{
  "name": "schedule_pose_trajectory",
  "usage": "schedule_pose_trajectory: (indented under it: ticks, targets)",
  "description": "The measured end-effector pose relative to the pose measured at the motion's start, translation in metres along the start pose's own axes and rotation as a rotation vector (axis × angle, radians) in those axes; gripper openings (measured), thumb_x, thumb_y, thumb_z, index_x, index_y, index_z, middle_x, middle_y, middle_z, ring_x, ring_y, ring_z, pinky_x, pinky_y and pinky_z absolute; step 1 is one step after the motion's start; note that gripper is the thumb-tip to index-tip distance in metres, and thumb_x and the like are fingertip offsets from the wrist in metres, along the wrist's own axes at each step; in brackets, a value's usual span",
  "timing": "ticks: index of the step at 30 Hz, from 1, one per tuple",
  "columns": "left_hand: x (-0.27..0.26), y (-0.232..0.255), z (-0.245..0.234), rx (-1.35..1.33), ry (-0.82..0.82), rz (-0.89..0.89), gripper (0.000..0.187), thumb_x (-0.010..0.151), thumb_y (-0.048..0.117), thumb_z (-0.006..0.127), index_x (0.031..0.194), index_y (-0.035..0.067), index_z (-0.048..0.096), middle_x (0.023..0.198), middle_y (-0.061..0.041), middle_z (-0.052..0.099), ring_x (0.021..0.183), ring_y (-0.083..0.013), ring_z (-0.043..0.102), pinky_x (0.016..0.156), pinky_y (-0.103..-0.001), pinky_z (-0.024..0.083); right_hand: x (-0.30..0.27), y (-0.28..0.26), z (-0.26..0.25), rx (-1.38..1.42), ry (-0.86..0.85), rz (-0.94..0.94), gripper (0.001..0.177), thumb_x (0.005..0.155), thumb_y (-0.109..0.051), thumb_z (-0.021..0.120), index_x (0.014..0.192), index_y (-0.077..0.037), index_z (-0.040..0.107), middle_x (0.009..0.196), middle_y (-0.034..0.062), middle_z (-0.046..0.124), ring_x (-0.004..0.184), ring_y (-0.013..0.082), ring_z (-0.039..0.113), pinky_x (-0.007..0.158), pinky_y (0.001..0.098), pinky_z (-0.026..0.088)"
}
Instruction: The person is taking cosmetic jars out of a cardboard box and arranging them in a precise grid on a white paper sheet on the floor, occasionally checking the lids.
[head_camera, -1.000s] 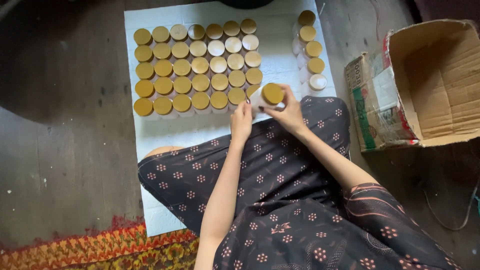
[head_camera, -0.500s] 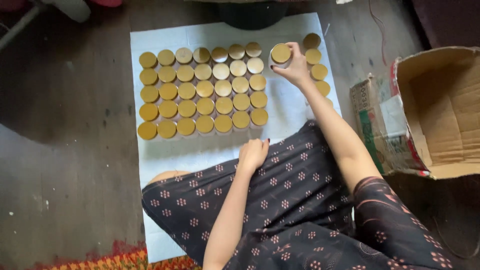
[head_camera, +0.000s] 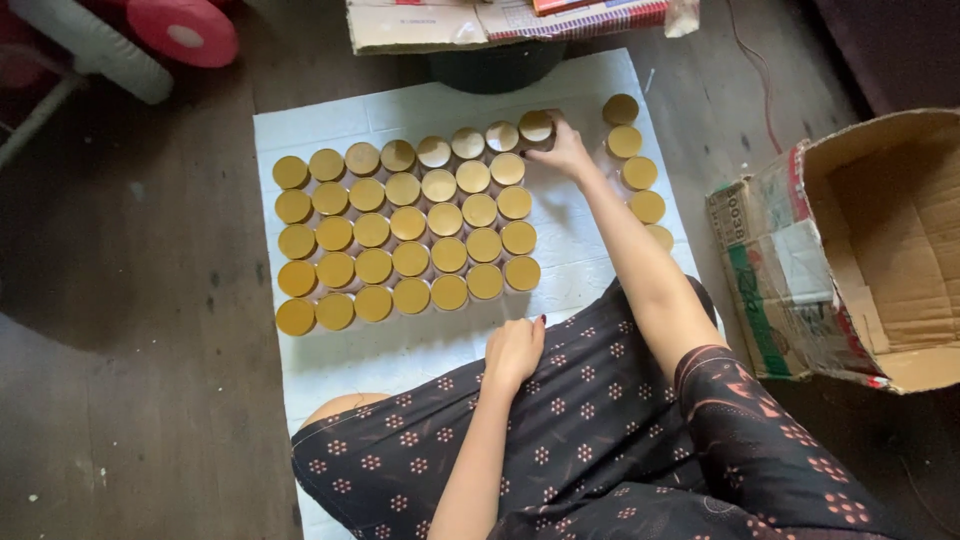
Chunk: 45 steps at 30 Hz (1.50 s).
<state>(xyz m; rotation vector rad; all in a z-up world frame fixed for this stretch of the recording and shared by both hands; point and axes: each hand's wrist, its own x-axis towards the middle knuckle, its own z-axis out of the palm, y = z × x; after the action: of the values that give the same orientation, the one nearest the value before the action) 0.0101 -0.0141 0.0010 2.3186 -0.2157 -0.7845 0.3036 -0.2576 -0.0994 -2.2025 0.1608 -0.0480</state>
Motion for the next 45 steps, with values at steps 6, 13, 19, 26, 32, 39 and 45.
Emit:
schedule_pose_trajectory:
  ticks: [6, 13, 19, 26, 32, 39, 45]
  targets:
    - [-0.001, 0.004, -0.004, 0.037, -0.015, -0.028, 0.059, 0.102, 0.039, 0.041, 0.089, -0.006, 0.076, 0.092, -0.031, 0.074, 0.097, -0.0495, 0.071, 0.084, -0.057, 0.054, -0.041, -0.039, -0.022, -0.093, 0.144, -0.289, 0.063, 0.083, -0.012, 0.079, 0.137, -0.008, 0.048, 0.12, 0.0207, 0.059, 0.119, 0.0432, 0.059, 0.102, 0.0543, 0.051]
    - [-0.008, 0.01, -0.011, 0.052, -0.011, -0.014, 0.056, 0.102, 0.035, 0.041, 0.092, -0.007, 0.077, 0.096, -0.032, 0.074, 0.099, -0.0495, 0.071, 0.086, -0.057, 0.054, -0.138, -0.048, -0.113, -0.229, 0.488, -0.286, 0.038, 0.084, -0.001, 0.072, 0.118, -0.009, 0.055, 0.105, 0.0101, 0.047, 0.101, 0.0322, 0.057, 0.089, 0.0415, 0.048]
    - [-0.008, 0.008, -0.009, 0.066, -0.019, -0.036, 0.059, 0.102, 0.037, 0.04, 0.091, -0.007, 0.077, 0.096, -0.033, 0.074, 0.101, -0.0508, 0.07, 0.087, -0.057, 0.053, -0.187, 0.043, -0.144, -0.465, 0.283, 0.172, 0.064, 0.095, -0.06, 0.069, 0.121, -0.002, 0.061, 0.113, 0.0194, 0.053, 0.106, 0.0428, 0.064, 0.089, 0.05, 0.053]
    - [0.001, -0.008, 0.003, 0.026, 0.042, -0.035, 0.058, 0.102, 0.038, 0.041, 0.08, -0.001, 0.078, 0.084, -0.027, 0.074, 0.091, -0.0464, 0.073, 0.079, -0.051, 0.055, -0.196, 0.056, -0.116, -0.471, -0.09, 0.509, 0.107, 0.061, -0.073, 0.084, 0.135, -0.002, 0.052, 0.133, 0.027, 0.06, 0.127, 0.0419, 0.059, 0.104, 0.0544, 0.049]
    - [0.0, -0.011, 0.002, 0.027, 0.069, -0.027, 0.055, 0.102, 0.04, 0.043, 0.084, 0.002, 0.078, 0.087, -0.025, 0.075, 0.093, -0.0456, 0.072, 0.079, -0.05, 0.056, -0.2, 0.042, -0.116, -0.531, -0.002, 0.391, 0.078, 0.064, -0.049, 0.093, 0.111, 0.005, 0.062, 0.109, 0.0299, 0.068, 0.108, 0.0491, 0.068, 0.087, 0.0579, 0.057]
    - [-0.025, 0.015, -0.012, -0.024, 0.189, 0.088, 0.041, 0.102, 0.032, 0.05, 0.095, -0.002, 0.072, 0.093, -0.03, 0.072, 0.096, -0.05, 0.07, 0.083, -0.056, 0.055, -0.22, 0.004, -0.123, -0.451, 0.047, 0.291, 0.077, 0.057, -0.051, 0.095, 0.111, -0.003, 0.069, 0.107, 0.0199, 0.073, 0.106, 0.043, 0.07, 0.085, 0.0539, 0.059]
    - [-0.032, 0.029, -0.008, -0.342, 0.595, 0.669, 0.082, 0.077, 0.016, 0.089, 0.146, 0.003, 0.046, 0.138, -0.026, 0.054, 0.129, -0.0471, 0.054, 0.104, -0.055, 0.05, -0.279, -0.161, -0.152, -0.185, -0.178, 0.09, 0.067, 0.065, -0.036, 0.093, 0.119, -0.005, 0.069, 0.112, 0.022, 0.073, 0.112, 0.0393, 0.068, 0.092, 0.0452, 0.055]
